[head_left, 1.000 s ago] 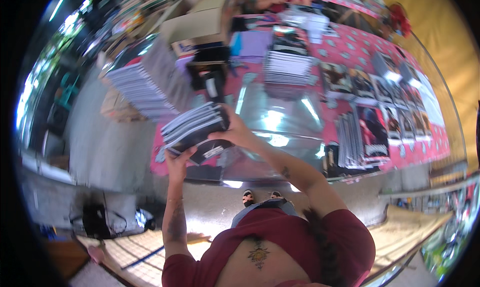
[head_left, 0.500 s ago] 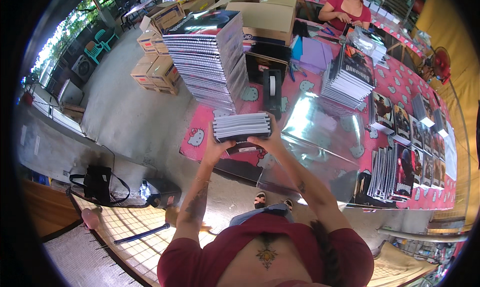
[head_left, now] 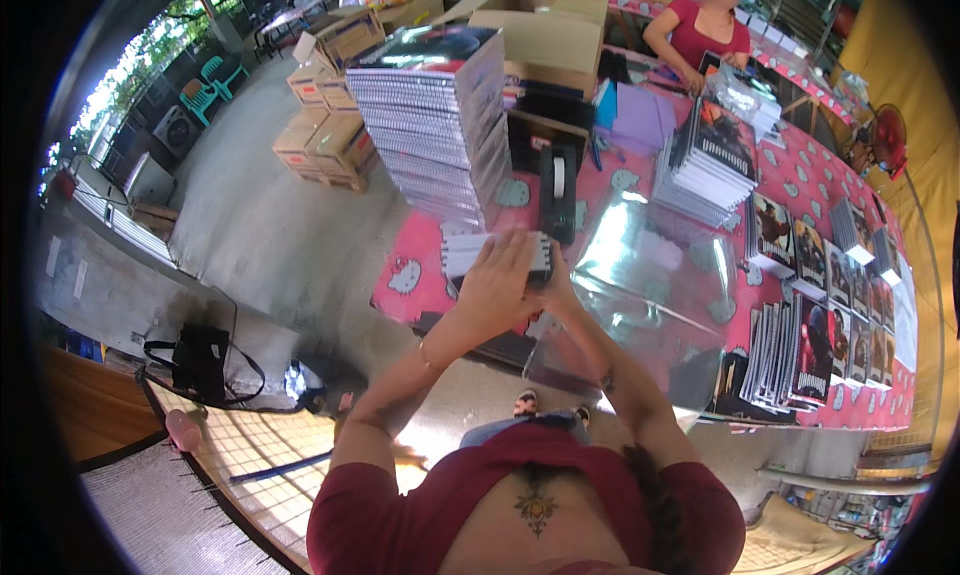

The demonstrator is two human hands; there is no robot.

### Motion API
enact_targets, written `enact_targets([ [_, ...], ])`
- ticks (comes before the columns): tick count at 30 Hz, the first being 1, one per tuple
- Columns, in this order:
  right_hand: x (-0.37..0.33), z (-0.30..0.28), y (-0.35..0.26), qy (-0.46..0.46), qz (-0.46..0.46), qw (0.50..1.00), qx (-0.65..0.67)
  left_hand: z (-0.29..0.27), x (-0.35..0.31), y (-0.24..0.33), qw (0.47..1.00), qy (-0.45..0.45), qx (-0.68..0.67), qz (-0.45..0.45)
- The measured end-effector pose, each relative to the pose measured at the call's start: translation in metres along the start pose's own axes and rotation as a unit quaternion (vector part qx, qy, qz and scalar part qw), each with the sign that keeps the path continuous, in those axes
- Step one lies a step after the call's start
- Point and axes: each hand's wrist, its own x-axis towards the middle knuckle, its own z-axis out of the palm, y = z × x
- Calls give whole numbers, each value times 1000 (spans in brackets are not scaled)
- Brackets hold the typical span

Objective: The person places stacks of notebooks into plastic bags, seals them with tape, and stacks the packaged notebooks on a table.

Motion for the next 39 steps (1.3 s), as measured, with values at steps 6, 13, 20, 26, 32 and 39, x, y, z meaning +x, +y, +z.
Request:
enact_targets([
  [6,6,0,-12,3,5,995,-102,-6,-2,-11,989,100,112,-8],
  [13,4,-2,-28,-7,26,992,-124,-27,-2,-50,987,-2,161,7],
  [20,4,-14,-62,-26,-17,982,-186,-32,3,-48,994,-14,104,11],
  [26,-97,-112,-48,159,92,983,-13,-13,21,3,962,54,-192,-187],
  [32,-156,-167,-124,285,225,931,39,149,42,31,811,-11,-504,-296],
  [39,-172,-262,-137,297,284,912,4,204,90,87,903,-83,-287,-308],
])
